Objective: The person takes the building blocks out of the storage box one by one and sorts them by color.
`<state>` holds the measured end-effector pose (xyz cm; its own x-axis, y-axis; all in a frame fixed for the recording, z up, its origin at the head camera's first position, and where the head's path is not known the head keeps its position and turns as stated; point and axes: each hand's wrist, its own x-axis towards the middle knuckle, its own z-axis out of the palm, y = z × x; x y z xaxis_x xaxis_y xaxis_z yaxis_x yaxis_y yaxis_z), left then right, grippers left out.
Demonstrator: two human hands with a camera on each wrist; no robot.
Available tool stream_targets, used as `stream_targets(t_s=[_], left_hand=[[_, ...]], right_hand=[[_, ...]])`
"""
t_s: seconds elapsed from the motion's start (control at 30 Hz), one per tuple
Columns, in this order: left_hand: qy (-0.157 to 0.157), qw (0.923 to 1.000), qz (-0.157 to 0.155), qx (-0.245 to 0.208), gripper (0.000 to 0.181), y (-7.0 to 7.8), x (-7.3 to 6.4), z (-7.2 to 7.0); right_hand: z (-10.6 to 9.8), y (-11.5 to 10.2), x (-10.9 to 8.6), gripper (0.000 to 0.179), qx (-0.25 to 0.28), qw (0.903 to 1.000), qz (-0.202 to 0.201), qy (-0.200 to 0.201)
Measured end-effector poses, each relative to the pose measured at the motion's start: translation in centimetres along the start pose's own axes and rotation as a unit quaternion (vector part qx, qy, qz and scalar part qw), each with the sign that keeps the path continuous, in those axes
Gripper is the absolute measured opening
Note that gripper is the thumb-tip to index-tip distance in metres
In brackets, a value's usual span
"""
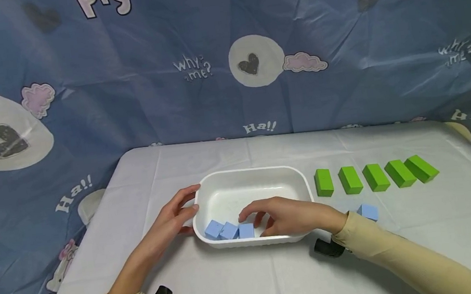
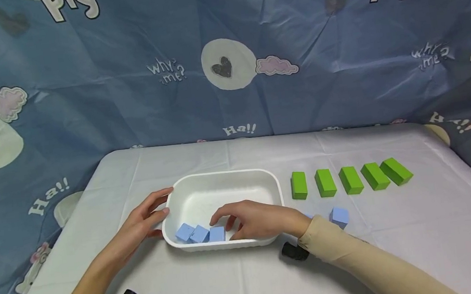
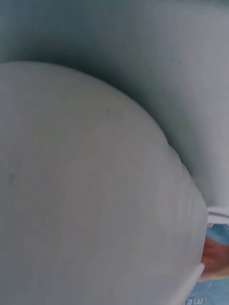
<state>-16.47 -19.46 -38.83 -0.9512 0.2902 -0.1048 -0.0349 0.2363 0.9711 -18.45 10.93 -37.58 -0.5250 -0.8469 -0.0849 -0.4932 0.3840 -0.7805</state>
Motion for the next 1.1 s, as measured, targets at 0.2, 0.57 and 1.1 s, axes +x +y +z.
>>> stream_targets(t_s=[0.2,0.57,1.1], left_hand=[[0.002,1.0000,0.002,0.001,0.046,0.0,-0.2,-0.1],[0.003,1.0000,0.002,0.002,0.047,-0.1,-0.2,0.0],[0.006,1.0000,-0.002,0.004,0.047,-0.1,-0.3,0.0]], right_hand=[[0.4,0.0,1.1,0.043,-0.022,0.9997,-0.007,-0.009],[0.7,0.3,1.8,0.037,-0.032,0.9995,0.008,-0.001],[0.6,0.4,1.6,0.032,0.078,0.9969,0.006,0.006]])
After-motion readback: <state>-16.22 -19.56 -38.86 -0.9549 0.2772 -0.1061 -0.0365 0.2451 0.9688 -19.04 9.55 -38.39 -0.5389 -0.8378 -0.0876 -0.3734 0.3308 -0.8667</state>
